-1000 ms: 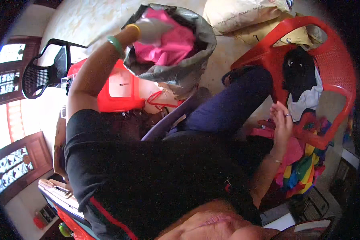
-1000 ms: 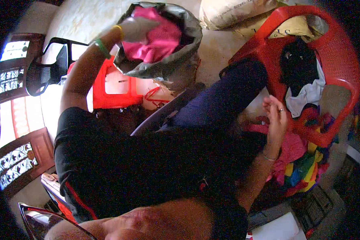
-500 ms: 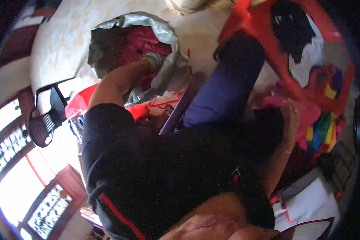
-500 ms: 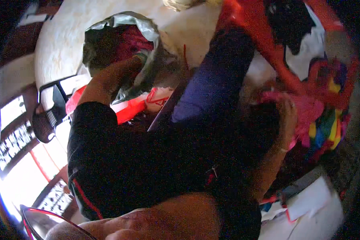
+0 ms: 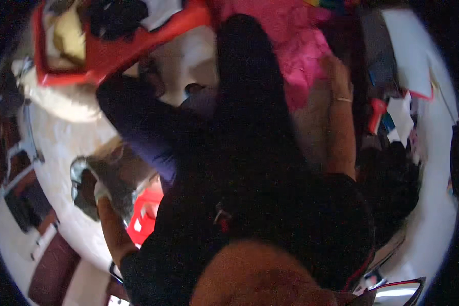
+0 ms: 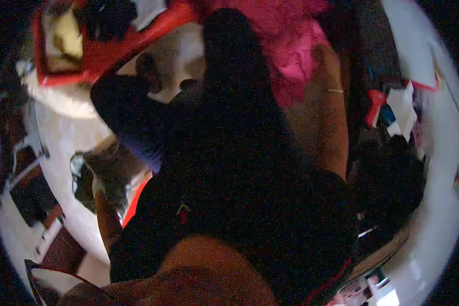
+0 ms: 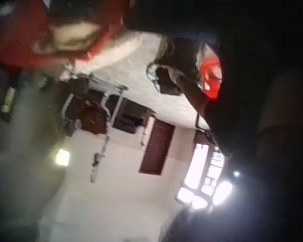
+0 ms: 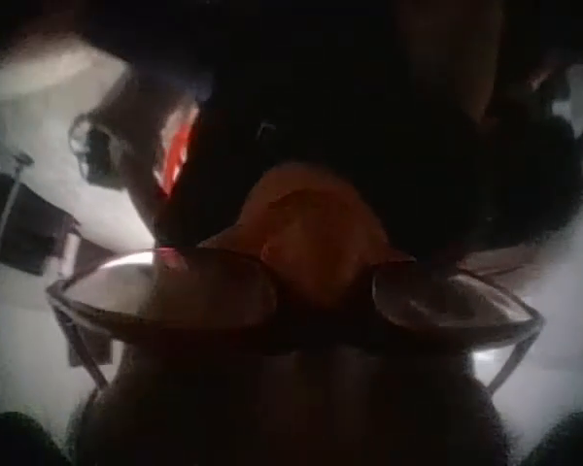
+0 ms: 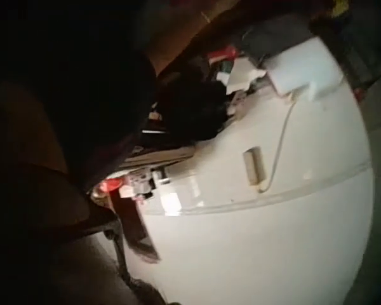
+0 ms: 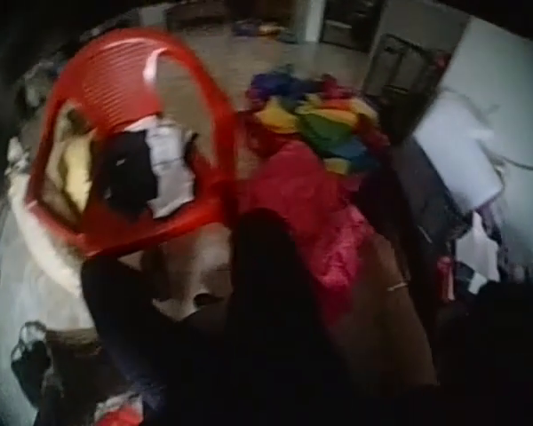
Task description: Assembling or repairing an umbrella using a handheld tagging tool.
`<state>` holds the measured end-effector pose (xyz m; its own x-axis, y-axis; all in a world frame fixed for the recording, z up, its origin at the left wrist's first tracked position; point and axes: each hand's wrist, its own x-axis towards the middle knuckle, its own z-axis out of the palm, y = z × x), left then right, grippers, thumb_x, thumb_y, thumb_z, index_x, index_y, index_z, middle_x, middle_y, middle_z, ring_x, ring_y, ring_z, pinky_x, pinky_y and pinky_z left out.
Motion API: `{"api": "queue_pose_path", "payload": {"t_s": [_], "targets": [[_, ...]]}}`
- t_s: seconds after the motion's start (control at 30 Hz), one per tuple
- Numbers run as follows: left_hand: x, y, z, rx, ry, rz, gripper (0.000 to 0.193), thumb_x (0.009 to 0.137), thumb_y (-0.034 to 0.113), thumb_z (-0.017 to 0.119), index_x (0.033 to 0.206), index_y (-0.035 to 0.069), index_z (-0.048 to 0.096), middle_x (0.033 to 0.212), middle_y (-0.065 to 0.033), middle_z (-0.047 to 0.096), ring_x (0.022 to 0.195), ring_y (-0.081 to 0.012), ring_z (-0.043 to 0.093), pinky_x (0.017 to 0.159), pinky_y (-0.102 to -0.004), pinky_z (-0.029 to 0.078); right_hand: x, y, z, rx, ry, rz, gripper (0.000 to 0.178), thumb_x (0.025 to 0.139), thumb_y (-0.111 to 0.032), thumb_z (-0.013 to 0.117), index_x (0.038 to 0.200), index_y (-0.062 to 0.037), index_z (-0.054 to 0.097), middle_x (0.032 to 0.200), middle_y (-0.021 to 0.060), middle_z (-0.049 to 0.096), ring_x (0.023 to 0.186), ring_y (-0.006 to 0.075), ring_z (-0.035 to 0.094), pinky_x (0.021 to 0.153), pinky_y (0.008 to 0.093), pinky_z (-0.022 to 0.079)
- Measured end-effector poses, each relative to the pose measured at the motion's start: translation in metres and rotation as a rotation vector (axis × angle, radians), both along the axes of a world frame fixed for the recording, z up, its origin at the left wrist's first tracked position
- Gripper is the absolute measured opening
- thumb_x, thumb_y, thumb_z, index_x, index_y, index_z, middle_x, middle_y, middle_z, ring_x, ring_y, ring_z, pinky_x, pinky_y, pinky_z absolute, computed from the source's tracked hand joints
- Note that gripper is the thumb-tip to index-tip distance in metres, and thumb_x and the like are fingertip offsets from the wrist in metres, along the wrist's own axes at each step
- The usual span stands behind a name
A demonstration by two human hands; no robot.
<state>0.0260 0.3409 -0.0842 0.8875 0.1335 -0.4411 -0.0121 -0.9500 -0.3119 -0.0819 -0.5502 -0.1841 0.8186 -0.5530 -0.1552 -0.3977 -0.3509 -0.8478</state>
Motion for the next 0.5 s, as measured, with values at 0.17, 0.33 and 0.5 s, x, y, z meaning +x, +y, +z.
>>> {"api": "queue_pose_path", "payload": {"t_s": [0.17, 0.33, 0.5], "targets": [[-0.011, -0.017, 0.123, 0.007, -0.185, 0.185, 0.047, 0.084, 0.036, 0.052, 0.117, 0.003, 0.052, 0.107, -0.0159, 0.060, 0.096, -0.0328, 0.057, 0.082, -0.0378, 0.048, -0.078, -0.013, -0.137, 0.493, 0.008, -0.463, 0.047, 0.092, -0.038, 0.042, 0.124, -0.0038, 0.048, 0.110, 0.0164, 0.059, 0.097, 0.0349, 0.057, 0.090, 0.0509, 0.043], [0.011, -0.134, 0.097, -0.802, -0.894, -0.153, 0.039, 0.087, 0.025, 0.060, 0.118, 0.003, 0.052, 0.112, -0.0183, 0.058, 0.097, -0.0273, 0.060, 0.082, -0.0317, 0.053, -0.123, -0.010, -0.283, -0.191, 0.529, 0.209, 0.053, 0.087, -0.040, 0.052, 0.125, -0.0036, 0.045, 0.116, 0.0178, 0.056, 0.110, 0.0345, 0.050, 0.095, 0.0520, 0.038], [-0.012, -0.281, 0.049, -0.358, -0.721, -0.340, 0.059, 0.083, 0.041, 0.061, 0.126, 0.004, 0.043, 0.127, -0.0215, 0.044, 0.113, -0.0388, 0.047, 0.092, -0.0456, 0.043, -0.149, 0.043, -0.348, -0.690, 0.701, -0.116, 0.062, 0.084, -0.043, 0.056, 0.130, -0.0038, 0.042, 0.121, 0.0184, 0.053, 0.122, 0.0323, 0.040, 0.103, 0.0491, 0.029]]}}
